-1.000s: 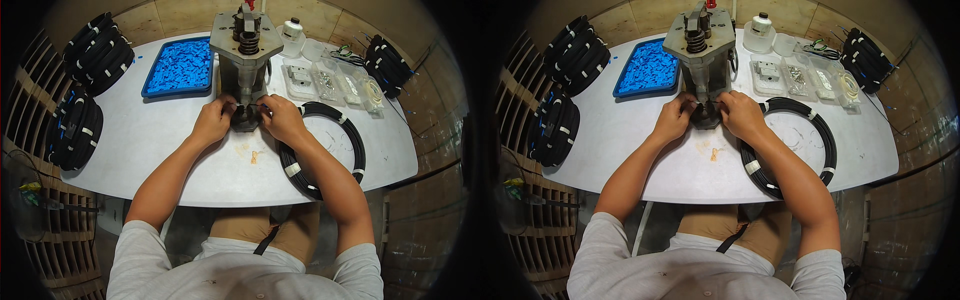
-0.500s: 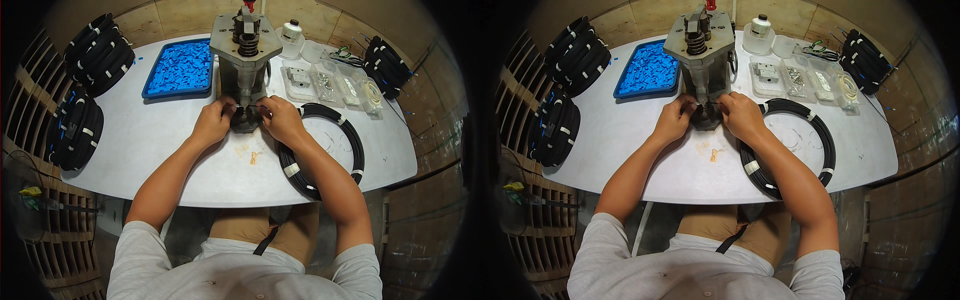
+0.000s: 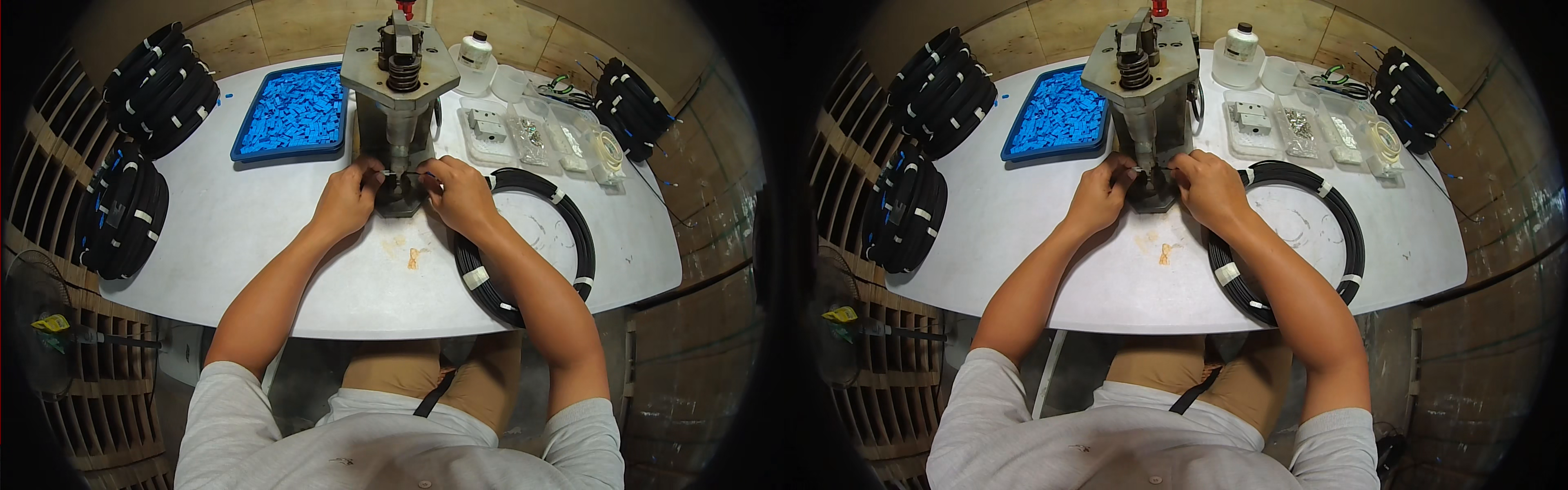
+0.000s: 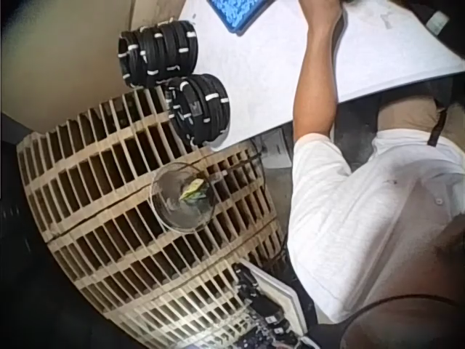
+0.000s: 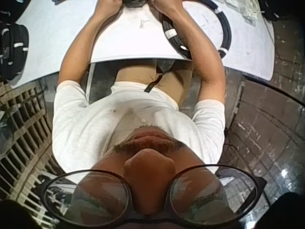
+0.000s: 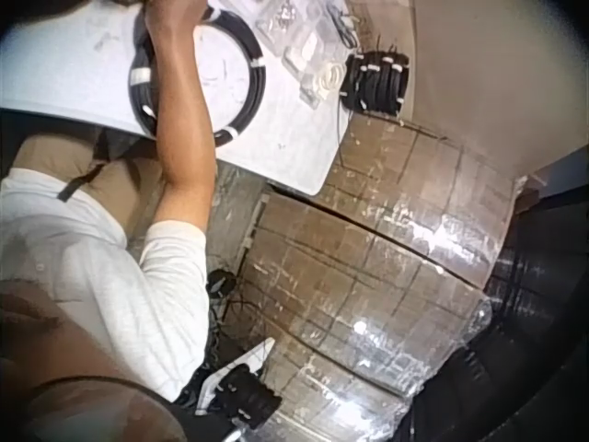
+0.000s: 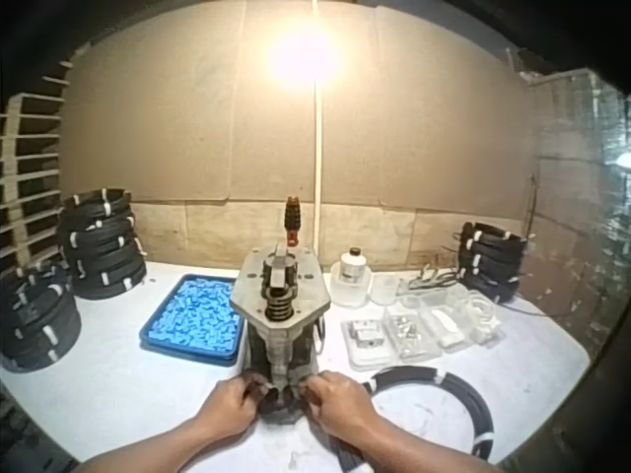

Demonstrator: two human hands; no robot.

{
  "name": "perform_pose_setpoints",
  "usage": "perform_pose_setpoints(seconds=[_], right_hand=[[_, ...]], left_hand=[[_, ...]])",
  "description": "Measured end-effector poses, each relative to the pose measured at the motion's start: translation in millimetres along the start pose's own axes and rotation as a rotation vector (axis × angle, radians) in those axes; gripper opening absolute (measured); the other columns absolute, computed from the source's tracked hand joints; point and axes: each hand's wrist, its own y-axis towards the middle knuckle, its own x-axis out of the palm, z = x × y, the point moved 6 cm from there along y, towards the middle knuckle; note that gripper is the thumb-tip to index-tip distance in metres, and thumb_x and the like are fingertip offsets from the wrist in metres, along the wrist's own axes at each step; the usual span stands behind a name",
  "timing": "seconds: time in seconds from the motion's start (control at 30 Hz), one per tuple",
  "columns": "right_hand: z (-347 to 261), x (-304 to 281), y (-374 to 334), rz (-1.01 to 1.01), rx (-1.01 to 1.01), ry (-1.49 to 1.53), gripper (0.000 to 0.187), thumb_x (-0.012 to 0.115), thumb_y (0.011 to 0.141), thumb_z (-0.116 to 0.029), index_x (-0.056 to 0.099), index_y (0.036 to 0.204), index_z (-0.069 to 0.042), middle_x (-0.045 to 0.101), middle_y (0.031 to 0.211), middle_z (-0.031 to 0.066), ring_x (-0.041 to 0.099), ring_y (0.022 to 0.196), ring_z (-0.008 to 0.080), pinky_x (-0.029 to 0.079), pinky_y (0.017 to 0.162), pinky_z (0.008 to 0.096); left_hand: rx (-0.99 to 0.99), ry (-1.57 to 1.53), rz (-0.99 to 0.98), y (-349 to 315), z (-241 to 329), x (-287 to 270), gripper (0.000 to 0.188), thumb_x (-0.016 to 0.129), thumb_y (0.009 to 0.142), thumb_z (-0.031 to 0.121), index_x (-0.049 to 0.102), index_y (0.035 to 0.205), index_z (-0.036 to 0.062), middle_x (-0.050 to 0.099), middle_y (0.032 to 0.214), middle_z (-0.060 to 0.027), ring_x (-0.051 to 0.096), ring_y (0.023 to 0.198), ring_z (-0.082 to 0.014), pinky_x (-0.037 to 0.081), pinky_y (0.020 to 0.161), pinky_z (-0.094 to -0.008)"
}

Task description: Crimping connectors onto the ends of a coiled electrical cable using an industrial press machine.

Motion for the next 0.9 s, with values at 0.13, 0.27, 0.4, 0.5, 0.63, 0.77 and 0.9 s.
perform_pose_setpoints(seconds=[0.13, 0.27, 0.4, 0.5, 0.63, 0.77, 0.9], right_hand=[[-1.5, -1.3, -0.3, 0.002, 0.009, 0.01, 0.015, 0.072, 0.088, -0.01, 0.071, 0.103, -0.011, 0.069, 0.091, 0.0127, 0.068, 0.081, 0.0363, 0.054, 0.071, 0.0446], [-0.8, -1.4, -0.5, 0.005, -0.004, 0.021, 0.015, 0.073, 0.088, -0.011, 0.071, 0.103, -0.011, 0.069, 0.092, 0.0128, 0.068, 0.081, 0.0365, 0.054, 0.072, 0.0445], [-2.8, -2.2, -0.6, 0.02, -0.01, 0.016, 0.014, 0.073, 0.089, -0.011, 0.071, 0.103, -0.01, 0.069, 0.093, 0.0129, 0.068, 0.081, 0.0362, 0.054, 0.072, 0.0441], [-2.8, -2.8, -0.4, 0.009, 0.012, 0.024, 0.014, 0.073, 0.089, -0.011, 0.071, 0.103, -0.01, 0.069, 0.093, 0.0131, 0.068, 0.081, 0.0358, 0.054, 0.072, 0.0439], [-1.1, -0.4, 0.1, -0.008, 0.026, 0.024, 0.014, 0.072, 0.089, -0.012, 0.07, 0.103, -0.009, 0.07, 0.094, 0.0137, 0.069, 0.08, 0.0347, 0.054, 0.073, 0.0437], [-3.7, -3.4, 0.8, -0.021, 0.056, 0.042, 0.015, 0.069, 0.087, -0.013, 0.069, 0.101, -0.007, 0.068, 0.092, 0.0151, 0.068, 0.089, 0.0368, 0.055, 0.078, 0.0466], [-3.0, -3.4, 0.7, -0.021, 0.064, 0.049, 0.016, 0.069, 0.087, -0.014, 0.07, 0.102, -0.007, 0.068, 0.093, 0.0156, 0.068, 0.091, 0.037, 0.055, 0.079, 0.0472]], left_hand=[[0.029, 0.002, 0.013, -0.7, 2.4, -1.6, 0.02, 0.063, 0.099, 0.016, 0.066, 0.112, 0.0004, 0.073, 0.093, -0.0203, 0.072, 0.085, -0.0313, 0.054, 0.079, -0.0388], [-0.009, -0.022, -0.011, -1.1, 1.4, -0.4, 0.021, 0.063, 0.099, 0.016, 0.066, 0.113, 0.0002, 0.074, 0.094, -0.0198, 0.072, 0.087, -0.0298, 0.054, 0.08, -0.0387], [-0.029, -0.038, -0.034, -0.8, -0.9, 0.3, 0.021, 0.064, 0.098, 0.015, 0.065, 0.114, 0.0004, 0.074, 0.091, -0.0175, 0.072, 0.086, -0.0272, 0.054, 0.081, -0.0371], [-0.011, -0.031, -0.017, -0.9, 0.2, -0.5, 0.021, 0.064, 0.098, 0.014, 0.065, 0.113, 0.0, 0.073, 0.09, -0.0164, 0.071, 0.084, -0.0258, 0.054, 0.079, -0.0358], [-0.027, -0.043, -0.028, -0.6, -1.0, 0.0, 0.021, 0.064, 0.097, 0.013, 0.065, 0.113, 0.0, 0.073, 0.09, -0.0164, 0.071, 0.085, -0.0258, 0.054, 0.08, -0.0362], [-0.034, -0.034, -0.034, -0.7, 1.6, -1.2, 0.022, 0.064, 0.097, 0.013, 0.064, 0.115, -0.0004, 0.074, 0.092, -0.0163, 0.072, 0.087, -0.0268, 0.054, 0.081, -0.0366], [-0.014, -0.034, -0.02, -1.7, 2.1, -1.9, 0.023, 0.064, 0.096, 0.012, 0.064, 0.115, -0.0007, 0.075, 0.094, -0.0166, 0.073, 0.09, -0.0275, 0.054, 0.082, -0.037]])
